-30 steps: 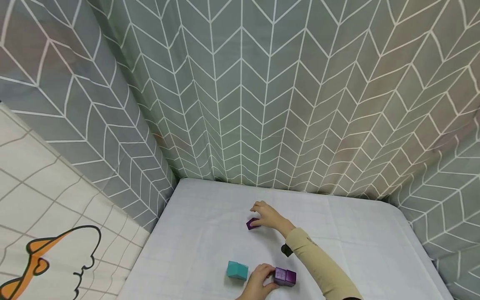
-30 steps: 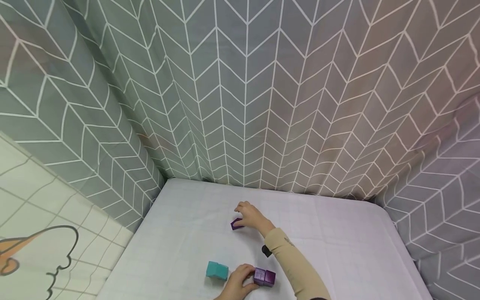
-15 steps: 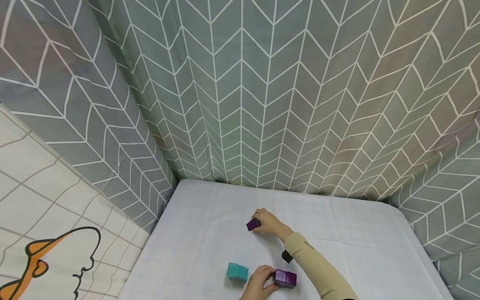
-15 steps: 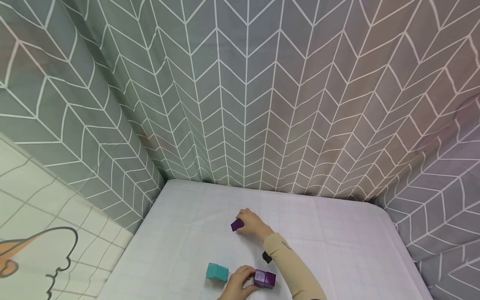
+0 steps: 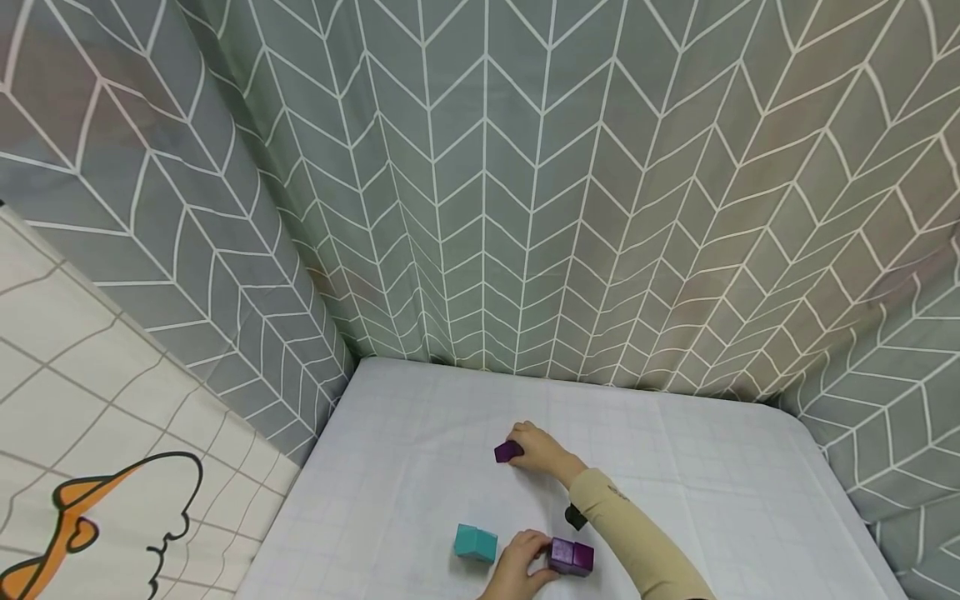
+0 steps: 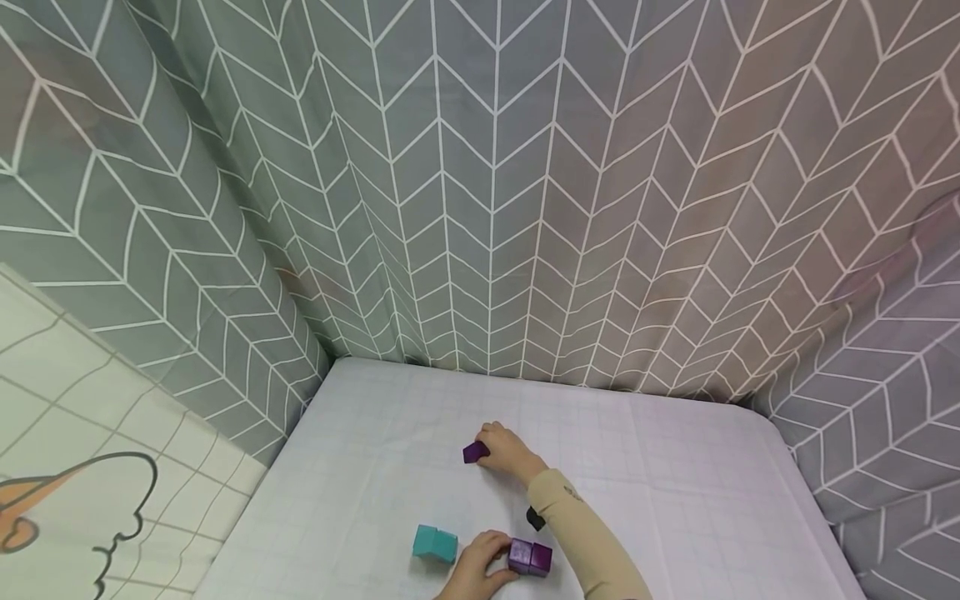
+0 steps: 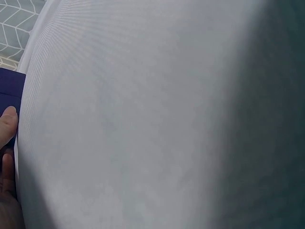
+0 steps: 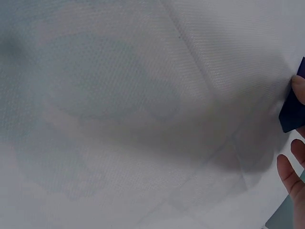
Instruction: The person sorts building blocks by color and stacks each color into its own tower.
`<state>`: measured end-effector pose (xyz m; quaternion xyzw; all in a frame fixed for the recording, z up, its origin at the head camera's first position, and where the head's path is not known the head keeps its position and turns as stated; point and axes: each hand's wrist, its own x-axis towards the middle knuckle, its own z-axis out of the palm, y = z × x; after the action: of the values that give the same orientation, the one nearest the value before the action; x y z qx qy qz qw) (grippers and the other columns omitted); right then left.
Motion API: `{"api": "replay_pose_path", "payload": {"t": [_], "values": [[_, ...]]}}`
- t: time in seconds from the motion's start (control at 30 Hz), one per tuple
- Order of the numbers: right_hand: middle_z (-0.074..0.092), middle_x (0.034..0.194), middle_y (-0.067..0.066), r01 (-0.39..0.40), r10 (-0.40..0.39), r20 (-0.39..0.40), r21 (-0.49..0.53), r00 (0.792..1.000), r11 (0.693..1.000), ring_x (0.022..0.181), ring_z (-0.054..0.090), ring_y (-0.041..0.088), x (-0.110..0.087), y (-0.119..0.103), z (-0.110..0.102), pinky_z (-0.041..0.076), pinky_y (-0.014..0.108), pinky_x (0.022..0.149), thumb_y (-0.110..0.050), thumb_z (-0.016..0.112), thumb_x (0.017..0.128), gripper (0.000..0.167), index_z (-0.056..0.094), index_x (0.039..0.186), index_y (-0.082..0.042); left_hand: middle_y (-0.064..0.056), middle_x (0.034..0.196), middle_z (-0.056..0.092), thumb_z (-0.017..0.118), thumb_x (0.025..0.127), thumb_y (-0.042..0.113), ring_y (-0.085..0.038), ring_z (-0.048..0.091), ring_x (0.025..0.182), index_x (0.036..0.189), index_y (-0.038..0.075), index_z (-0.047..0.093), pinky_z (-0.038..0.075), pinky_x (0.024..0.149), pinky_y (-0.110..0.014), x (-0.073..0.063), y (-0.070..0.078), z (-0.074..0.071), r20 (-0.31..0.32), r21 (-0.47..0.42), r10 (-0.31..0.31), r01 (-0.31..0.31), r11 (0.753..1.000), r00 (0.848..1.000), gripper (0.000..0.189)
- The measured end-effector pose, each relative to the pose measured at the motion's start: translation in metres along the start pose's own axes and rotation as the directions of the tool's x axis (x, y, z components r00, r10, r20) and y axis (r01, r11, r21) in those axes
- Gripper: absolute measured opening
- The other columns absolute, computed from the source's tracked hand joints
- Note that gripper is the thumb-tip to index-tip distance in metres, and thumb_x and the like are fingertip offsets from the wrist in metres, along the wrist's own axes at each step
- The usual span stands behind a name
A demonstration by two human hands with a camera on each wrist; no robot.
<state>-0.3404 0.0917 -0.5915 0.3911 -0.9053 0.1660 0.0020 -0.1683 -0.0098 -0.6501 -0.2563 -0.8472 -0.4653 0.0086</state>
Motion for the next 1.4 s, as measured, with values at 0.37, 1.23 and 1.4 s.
{"api": "replay_pose_path", "payload": {"t": [0.37,1.23,1.4], "values": [[0.055,0.090,0.005,-0.042,0.042,-0.034,0.003,0.999,0.999,0.084,0.050,0.017,-0.013,0.005,-0.016,0.046,0.030,0.074,-0.021,0.071,0.074,0.031,0.061,0.094,0.000,0.011,0.099,0.053,0.067,0.077,0.025,0.001,0.047,0.088,0.104,0.013,0.058,0.046,0.071,-0.017,0.000,0.005,0.002,0.029,-0.026,-0.041,0.041,0.999,0.999,0.031],[0.051,0.079,0.000,-0.038,0.022,-0.247,-0.059,0.969,0.998,0.072,0.044,0.010,-0.068,0.008,-0.086,0.042,0.025,0.061,-0.020,0.071,0.073,0.026,0.060,0.086,0.000,0.007,0.102,0.055,0.067,0.076,0.028,-0.005,0.050,0.092,0.105,0.012,0.058,0.046,0.075,-0.021,-0.004,0.004,0.002,-0.054,0.005,-0.028,0.028,1.000,0.998,0.035],[0.052,0.080,-0.001,-0.043,0.024,-0.287,-0.062,0.958,0.997,0.072,0.043,0.008,-0.090,-0.003,-0.090,0.041,0.022,0.060,-0.022,0.072,0.073,0.026,0.060,0.087,-0.002,0.010,0.102,0.055,0.067,0.076,0.029,-0.004,0.050,0.092,0.105,0.015,0.058,0.046,0.077,-0.021,-0.003,0.006,0.002,-0.029,-0.004,-0.060,0.060,0.998,0.998,0.034]]}}
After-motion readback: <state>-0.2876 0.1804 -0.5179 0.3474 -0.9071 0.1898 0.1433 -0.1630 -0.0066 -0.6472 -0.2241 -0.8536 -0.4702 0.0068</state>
